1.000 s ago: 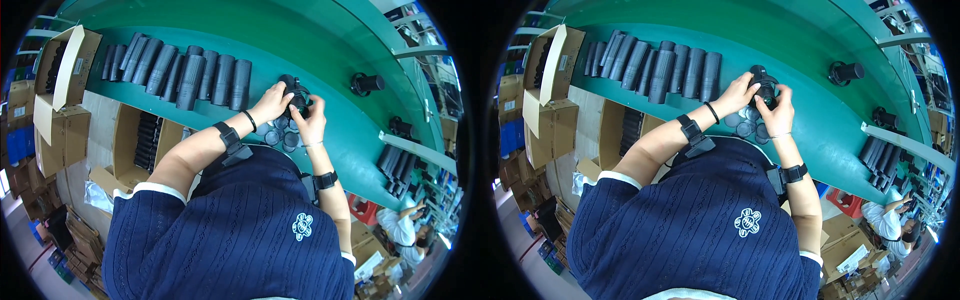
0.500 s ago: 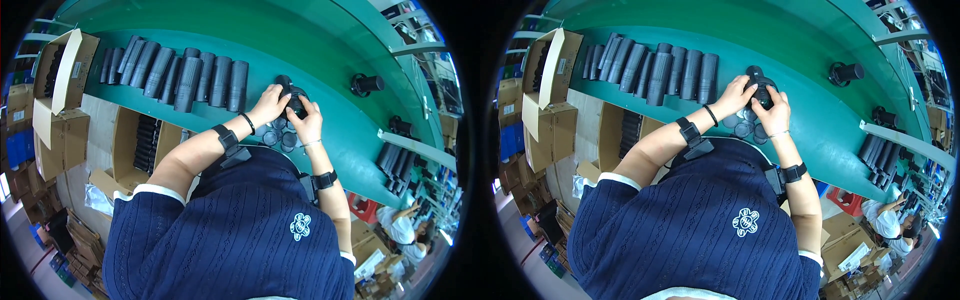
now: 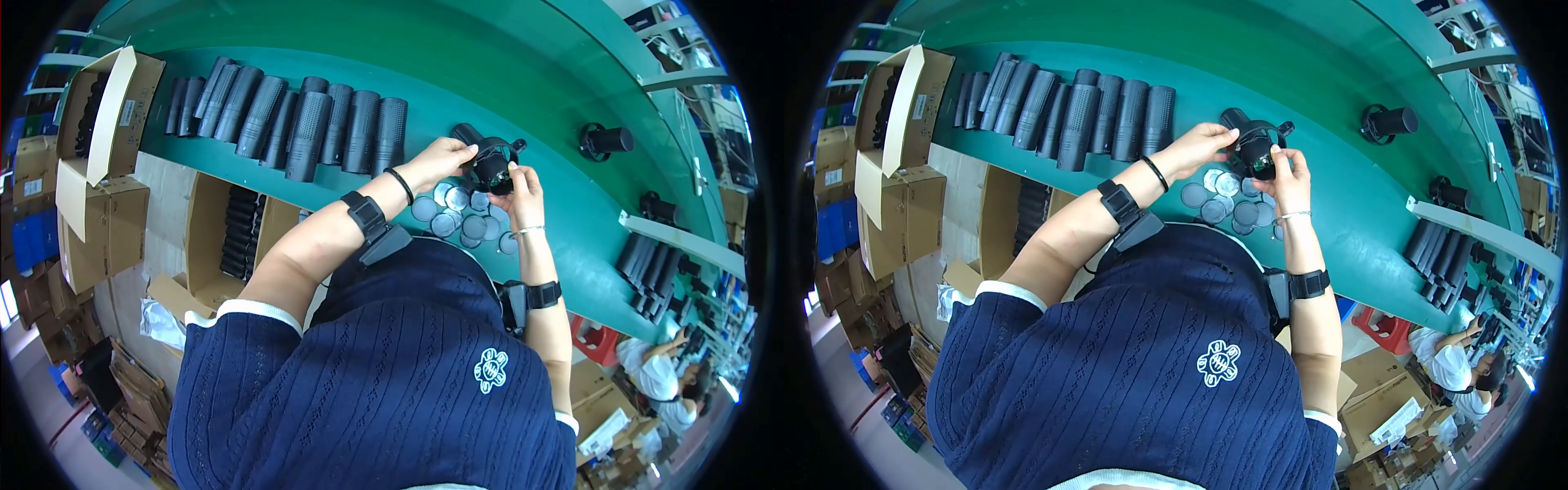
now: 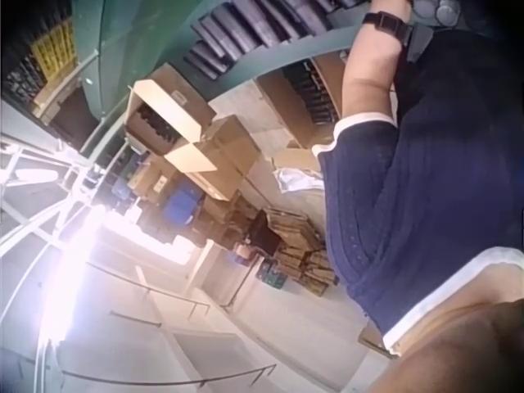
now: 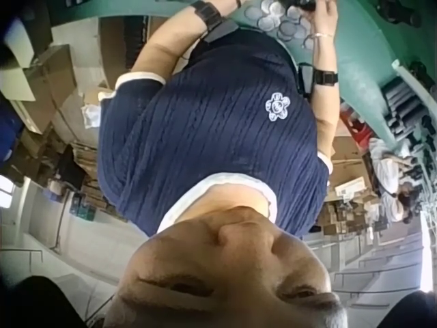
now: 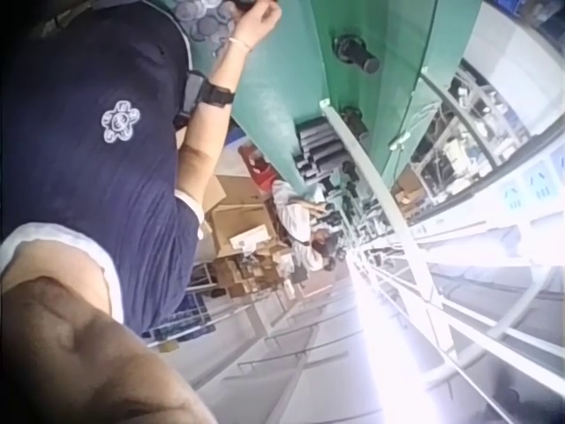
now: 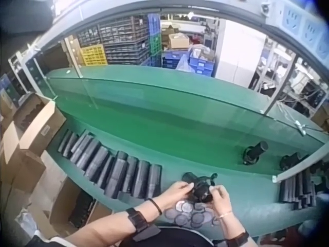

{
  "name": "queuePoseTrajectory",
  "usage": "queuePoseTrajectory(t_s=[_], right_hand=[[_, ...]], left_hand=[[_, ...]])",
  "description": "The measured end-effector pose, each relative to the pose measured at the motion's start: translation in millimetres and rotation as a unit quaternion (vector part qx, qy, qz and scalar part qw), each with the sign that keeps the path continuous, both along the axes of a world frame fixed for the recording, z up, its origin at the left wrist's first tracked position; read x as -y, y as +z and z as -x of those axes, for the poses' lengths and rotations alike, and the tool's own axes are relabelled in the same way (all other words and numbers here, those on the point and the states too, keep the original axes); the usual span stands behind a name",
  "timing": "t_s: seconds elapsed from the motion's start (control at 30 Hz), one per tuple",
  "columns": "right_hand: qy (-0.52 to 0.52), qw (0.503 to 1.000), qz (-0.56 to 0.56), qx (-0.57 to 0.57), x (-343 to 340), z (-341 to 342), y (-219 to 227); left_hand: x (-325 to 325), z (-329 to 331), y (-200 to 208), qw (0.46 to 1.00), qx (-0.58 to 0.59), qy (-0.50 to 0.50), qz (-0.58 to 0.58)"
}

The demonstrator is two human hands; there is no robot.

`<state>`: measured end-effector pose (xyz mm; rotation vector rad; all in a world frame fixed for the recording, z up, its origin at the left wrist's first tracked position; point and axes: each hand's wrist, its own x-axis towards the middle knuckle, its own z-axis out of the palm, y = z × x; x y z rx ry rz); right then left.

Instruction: The person picks up a microphone and a mount from a box, fits the microphone into the mount by hand, and places the assembly onto the green workbench, repeating this for several units.

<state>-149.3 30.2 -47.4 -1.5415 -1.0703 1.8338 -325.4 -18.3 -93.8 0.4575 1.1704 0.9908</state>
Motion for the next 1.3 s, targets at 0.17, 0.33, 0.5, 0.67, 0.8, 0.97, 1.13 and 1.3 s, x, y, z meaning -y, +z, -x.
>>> queuePoseTrajectory(t_s=[0.17,0.33,0.5,0.67,0.8,0.97,1.13,1.3], right_hand=[[0.060,0.996,-0.041,0.059,0,-6,-5],[-0.010,0.998,-0.057,0.028,-3,-15,-21],[-0.079,0.942,0.103,-0.308,0,-32,-28],[-0.090,0.896,0.224,-0.372,7,-35,-32],[-0.051,0.869,0.251,-0.424,7,-30,-27],[-0.027,0.860,0.260,-0.438,5,-26,-30],[-0.006,0.839,0.292,-0.459,3,-42,-55],[-0.024,0.965,0.179,-0.192,4,-49,-39]], left_hand=[[-6,-2,-5,1.000,0.013,0.000,0.011],[-9,-8,-7,0.997,0.055,0.050,-0.036],[-8,-2,18,0.988,0.047,0.142,-0.039],[-9,-9,46,0.971,0.106,0.043,-0.209],[-12,-11,61,0.972,0.069,0.023,-0.223],[-15,-12,65,0.971,0.034,0.001,-0.237],[-24,-17,65,0.968,0.025,-0.022,-0.250],[-65,-12,49,0.968,-0.016,0.073,-0.239]])
